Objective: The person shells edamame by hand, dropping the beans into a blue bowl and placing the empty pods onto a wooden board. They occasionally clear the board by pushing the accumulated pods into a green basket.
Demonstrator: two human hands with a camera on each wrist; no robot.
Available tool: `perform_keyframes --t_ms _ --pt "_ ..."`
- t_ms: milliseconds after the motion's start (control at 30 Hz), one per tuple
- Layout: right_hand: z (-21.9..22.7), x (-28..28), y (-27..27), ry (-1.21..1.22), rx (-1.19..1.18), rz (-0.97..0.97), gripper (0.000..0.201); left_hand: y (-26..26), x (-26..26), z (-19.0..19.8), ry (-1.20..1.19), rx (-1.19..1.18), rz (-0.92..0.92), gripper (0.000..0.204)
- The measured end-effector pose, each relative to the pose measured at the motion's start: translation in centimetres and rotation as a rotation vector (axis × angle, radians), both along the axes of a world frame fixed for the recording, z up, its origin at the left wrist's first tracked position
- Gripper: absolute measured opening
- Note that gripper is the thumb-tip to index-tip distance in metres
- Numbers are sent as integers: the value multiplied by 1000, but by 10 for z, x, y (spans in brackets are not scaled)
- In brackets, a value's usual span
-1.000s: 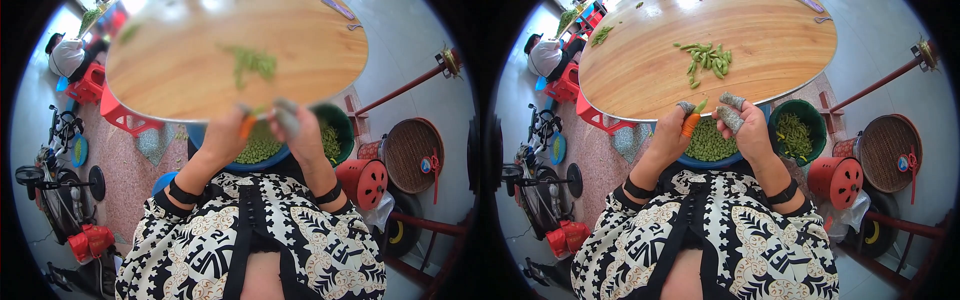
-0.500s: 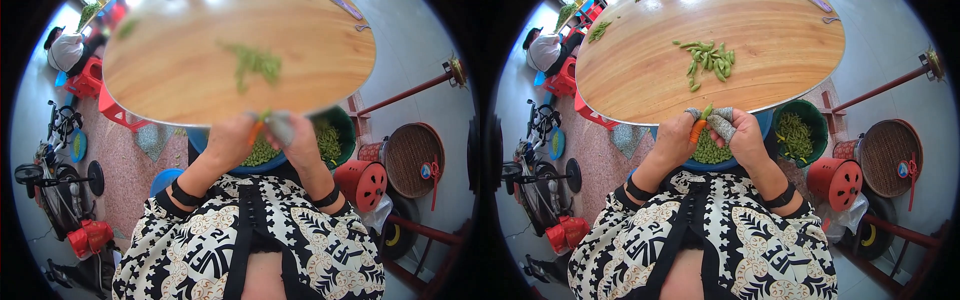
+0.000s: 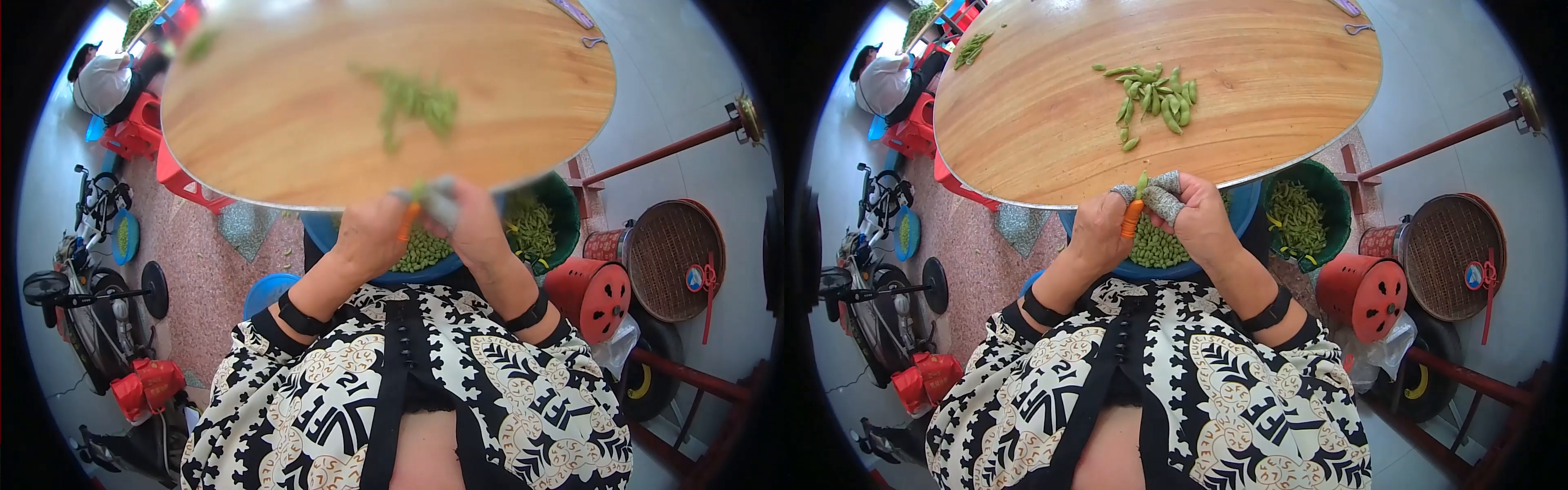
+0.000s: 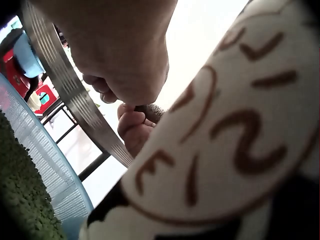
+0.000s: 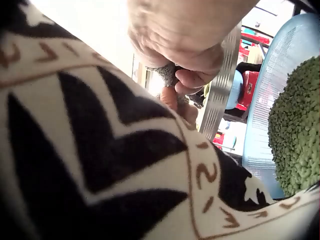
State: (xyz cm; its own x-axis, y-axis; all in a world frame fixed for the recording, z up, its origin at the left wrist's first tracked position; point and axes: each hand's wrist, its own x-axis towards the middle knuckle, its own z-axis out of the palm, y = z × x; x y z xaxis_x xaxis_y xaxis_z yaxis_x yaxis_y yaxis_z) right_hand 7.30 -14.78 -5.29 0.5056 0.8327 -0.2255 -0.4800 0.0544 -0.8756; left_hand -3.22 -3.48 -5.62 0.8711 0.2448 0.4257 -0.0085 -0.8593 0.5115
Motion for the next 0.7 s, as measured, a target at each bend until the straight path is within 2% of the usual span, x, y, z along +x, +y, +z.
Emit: perform_keyframes --t_ms 33,167,233,267,367,433,467,533,567,633,700 --pt "-1 1 1 24 -11 51 6 1 -1 0 -16 -9 -8 12" --pt "5 -2 0 -23 -30 14 7 1 -1 7 39 -49 7 12" --pt "16 -5 1 -175 1 -47 8 2 -1 16 90 -91 0 14" --pt "15 -4 0 -176 3 -46 8 4 -1 17 89 -89 1 14" --pt "9 -4 -1 -158 82 14 9 12 -1 12 19 -93 -76 17" --pt "7 -5 -1 -227 260 28 9 13 0 6 -143 -174 -136 18" --pt "6 -5 0 -227 259 28 9 13 -1 4 -143 -175 -136 18" --pt "4 -4 1 -291 310 55 9 10 -3 7 -73 -572 -150 15" --pt "4 -2 2 -292 311 57 9 11 -4 8 -75 -571 -150 15" --pt "4 1 2 -376 289 87 9 12 -5 9 82 -1270 -114 16" --pt "10 -1 2 -412 239 85 8 13 -2 13 48 -1221 -152 19"
